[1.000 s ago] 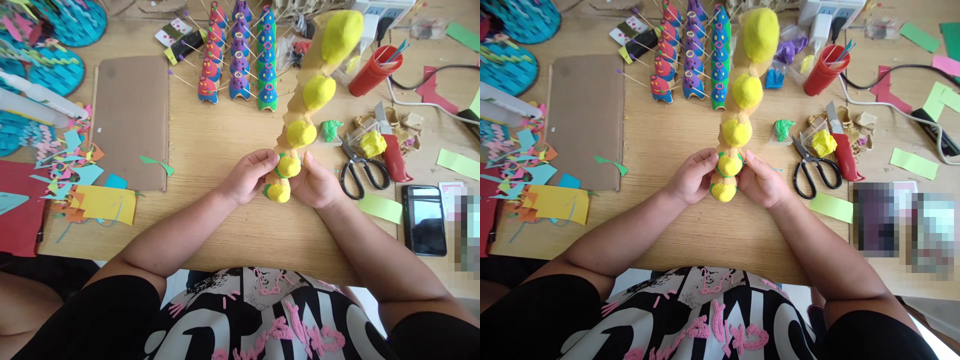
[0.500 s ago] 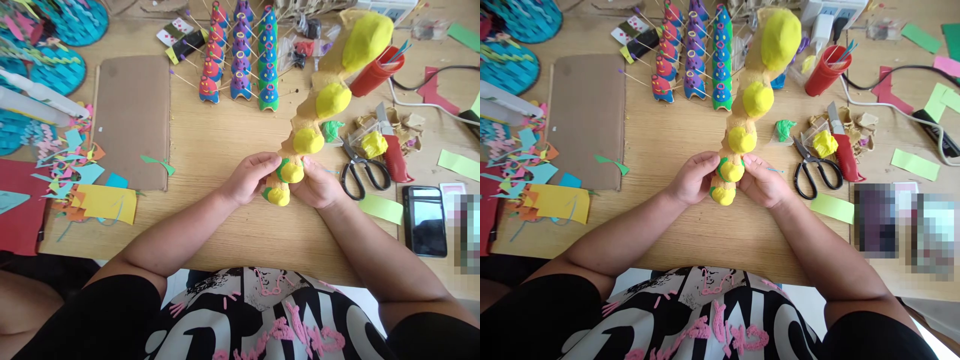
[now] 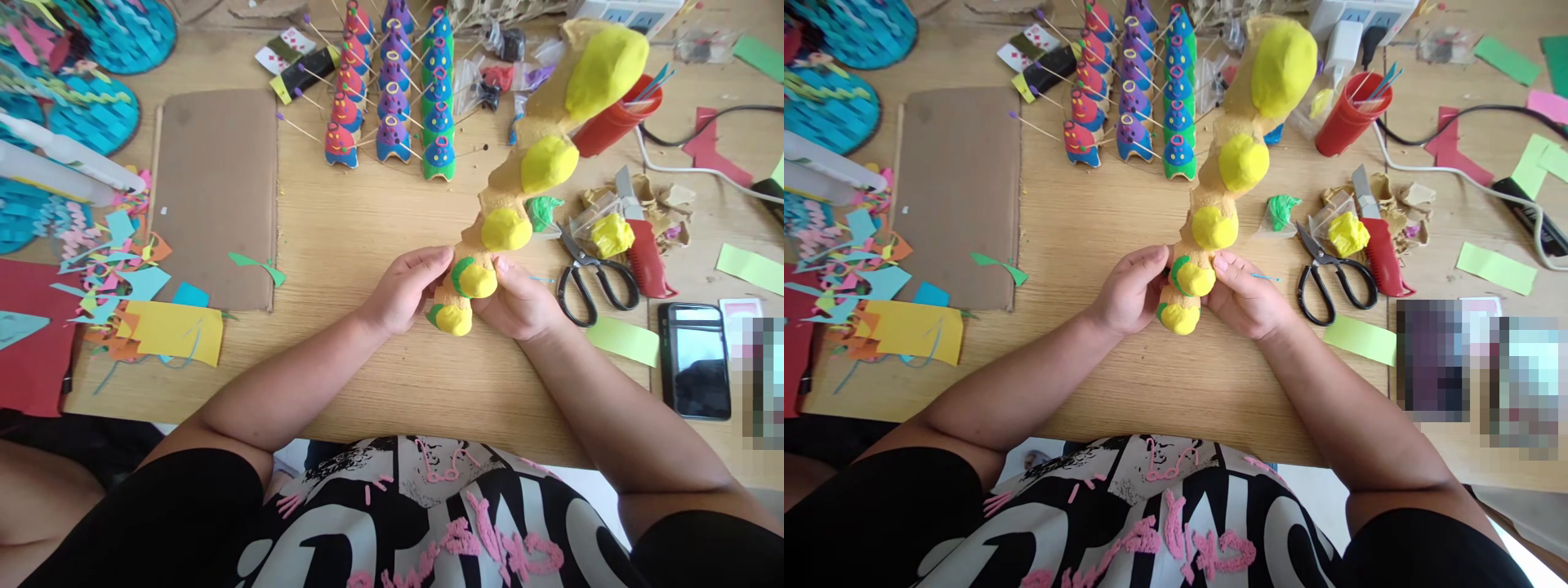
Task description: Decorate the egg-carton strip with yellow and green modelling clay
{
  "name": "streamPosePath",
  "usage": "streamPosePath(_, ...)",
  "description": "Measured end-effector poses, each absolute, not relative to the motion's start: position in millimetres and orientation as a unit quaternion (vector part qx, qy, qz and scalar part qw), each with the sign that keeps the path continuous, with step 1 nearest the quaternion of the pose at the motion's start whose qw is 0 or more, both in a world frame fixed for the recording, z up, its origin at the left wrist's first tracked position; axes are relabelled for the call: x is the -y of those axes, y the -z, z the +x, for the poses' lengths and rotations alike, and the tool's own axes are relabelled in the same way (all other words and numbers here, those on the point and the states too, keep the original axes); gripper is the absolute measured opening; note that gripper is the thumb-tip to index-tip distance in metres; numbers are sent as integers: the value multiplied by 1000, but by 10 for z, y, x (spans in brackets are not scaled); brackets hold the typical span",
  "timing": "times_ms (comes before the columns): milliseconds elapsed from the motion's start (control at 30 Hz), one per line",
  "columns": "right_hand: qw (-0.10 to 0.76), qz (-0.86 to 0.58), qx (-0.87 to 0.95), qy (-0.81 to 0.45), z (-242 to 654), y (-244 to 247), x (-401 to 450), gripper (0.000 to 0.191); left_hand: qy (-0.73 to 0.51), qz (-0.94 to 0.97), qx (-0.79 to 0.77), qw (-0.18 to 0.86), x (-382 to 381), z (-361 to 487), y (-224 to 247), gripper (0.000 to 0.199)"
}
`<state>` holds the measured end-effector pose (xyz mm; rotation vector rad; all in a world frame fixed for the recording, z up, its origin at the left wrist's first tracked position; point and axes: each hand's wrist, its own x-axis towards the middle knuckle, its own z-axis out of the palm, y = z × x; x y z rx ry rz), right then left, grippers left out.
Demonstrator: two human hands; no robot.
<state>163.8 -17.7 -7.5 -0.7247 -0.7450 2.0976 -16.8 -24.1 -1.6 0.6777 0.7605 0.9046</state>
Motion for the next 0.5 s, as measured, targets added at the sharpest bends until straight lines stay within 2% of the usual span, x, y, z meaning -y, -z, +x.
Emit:
streamPosePath(233, 382, -274, 323, -822, 1655, 83, 182, 30, -440, 369, -346, 742, 245, -204, 58, 51)
streamPosePath(500, 404, -271, 321, -813, 1632, 56, 200, 32, -434, 350, -336, 759, 232, -199, 36, 47)
